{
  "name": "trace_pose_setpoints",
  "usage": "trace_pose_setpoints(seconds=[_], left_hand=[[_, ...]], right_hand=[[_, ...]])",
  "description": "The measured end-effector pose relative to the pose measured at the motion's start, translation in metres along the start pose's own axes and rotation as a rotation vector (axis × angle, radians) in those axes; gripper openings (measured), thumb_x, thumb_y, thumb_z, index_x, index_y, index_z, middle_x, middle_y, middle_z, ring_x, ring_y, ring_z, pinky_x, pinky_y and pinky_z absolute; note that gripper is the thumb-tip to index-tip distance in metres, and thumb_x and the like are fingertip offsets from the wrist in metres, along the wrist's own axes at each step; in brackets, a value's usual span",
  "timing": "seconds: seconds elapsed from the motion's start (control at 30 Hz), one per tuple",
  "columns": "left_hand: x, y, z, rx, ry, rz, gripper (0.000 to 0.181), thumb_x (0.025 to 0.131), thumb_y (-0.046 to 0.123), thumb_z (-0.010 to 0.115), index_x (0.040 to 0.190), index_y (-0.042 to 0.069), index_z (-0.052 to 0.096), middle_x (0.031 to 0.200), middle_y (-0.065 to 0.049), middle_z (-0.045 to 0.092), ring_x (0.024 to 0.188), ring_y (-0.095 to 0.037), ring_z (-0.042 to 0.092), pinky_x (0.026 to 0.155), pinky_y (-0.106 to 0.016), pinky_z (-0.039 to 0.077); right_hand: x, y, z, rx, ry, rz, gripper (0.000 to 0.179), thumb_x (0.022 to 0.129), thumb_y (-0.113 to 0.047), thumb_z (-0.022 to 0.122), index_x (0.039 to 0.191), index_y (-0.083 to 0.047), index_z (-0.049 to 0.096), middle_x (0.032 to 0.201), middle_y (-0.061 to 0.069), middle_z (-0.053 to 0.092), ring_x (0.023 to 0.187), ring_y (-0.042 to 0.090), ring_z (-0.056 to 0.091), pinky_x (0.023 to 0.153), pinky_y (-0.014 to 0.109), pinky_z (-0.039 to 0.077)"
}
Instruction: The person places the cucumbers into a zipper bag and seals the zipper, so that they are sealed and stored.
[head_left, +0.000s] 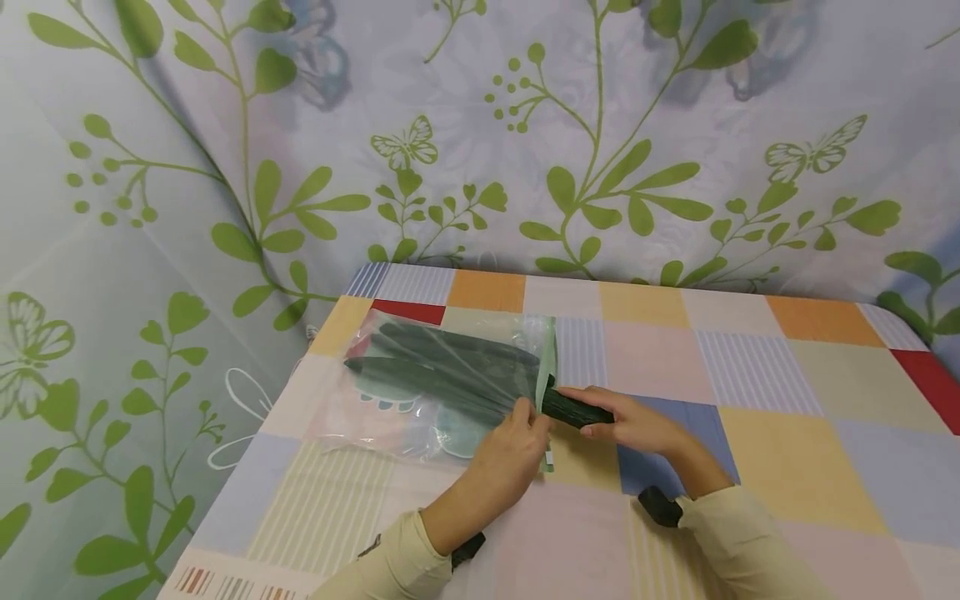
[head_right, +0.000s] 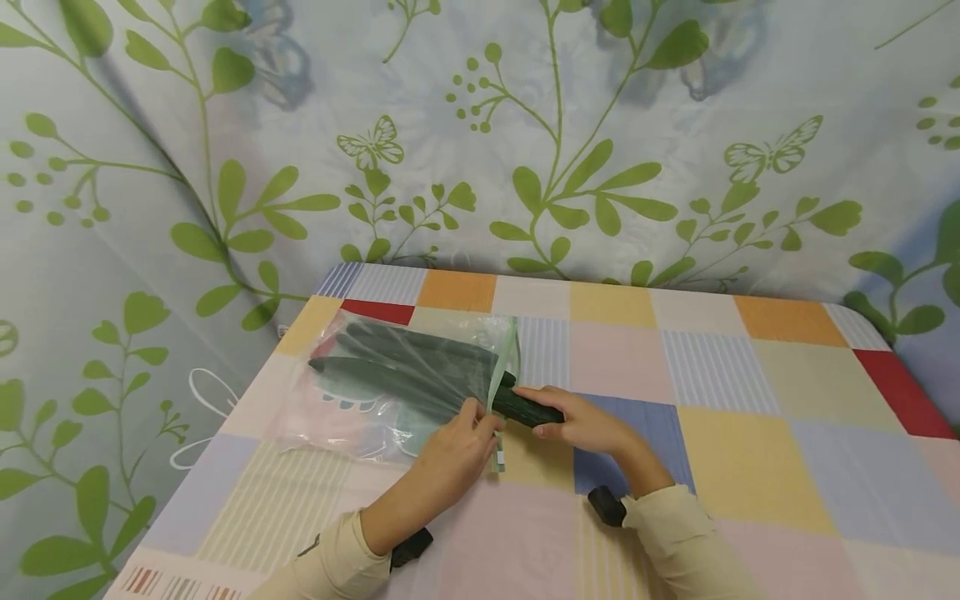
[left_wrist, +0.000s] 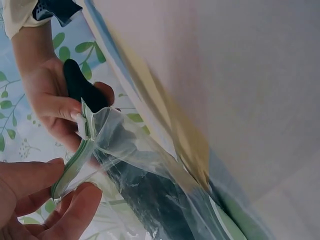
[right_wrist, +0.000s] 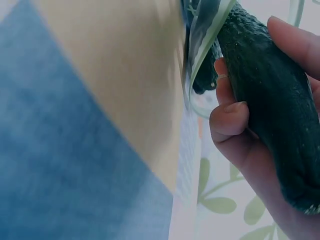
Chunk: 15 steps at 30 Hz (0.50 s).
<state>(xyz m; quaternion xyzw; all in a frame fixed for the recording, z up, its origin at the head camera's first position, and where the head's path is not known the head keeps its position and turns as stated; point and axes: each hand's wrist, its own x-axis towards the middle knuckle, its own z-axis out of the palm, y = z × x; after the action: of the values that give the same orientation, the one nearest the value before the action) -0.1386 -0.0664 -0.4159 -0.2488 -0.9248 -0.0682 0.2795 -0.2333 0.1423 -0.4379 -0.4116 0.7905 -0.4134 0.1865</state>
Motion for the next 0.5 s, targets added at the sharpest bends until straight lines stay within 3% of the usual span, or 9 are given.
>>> trace_pose_setpoints(seconds=[0.27, 0.5], left_hand=[[-0.001, -0.003, -0.001, -0.005, 0.007, 0.004, 0.013, 0.077, 0.003, 0.068, 0.086, 0.011, 0.064, 0.081, -0.004, 0.047, 0.057, -0.010, 0.051, 0.043, -0.015, 0.042], [-0.001, -0.004, -0.006, -0.003, 0.003, 0.017, 0.006, 0.082, 0.010, 0.065, 0.087, 0.007, 0.063, 0.079, -0.003, 0.046, 0.054, -0.009, 0.047, 0.042, -0.013, 0.039]], right_hand=[[0.024, 0.000, 0.006, 0.032, -0.008, 0.044, 0.056, 0.089, -0.017, 0.057, 0.138, -0.002, 0.036, 0.115, 0.015, 0.051, 0.087, 0.015, 0.046, 0.072, 0.025, 0.041], [0.044, 0.001, 0.013, 0.084, -0.014, 0.051, 0.054, 0.087, -0.014, 0.060, 0.136, -0.003, 0.040, 0.128, 0.016, 0.049, 0.098, 0.022, 0.047, 0.077, 0.026, 0.043]])
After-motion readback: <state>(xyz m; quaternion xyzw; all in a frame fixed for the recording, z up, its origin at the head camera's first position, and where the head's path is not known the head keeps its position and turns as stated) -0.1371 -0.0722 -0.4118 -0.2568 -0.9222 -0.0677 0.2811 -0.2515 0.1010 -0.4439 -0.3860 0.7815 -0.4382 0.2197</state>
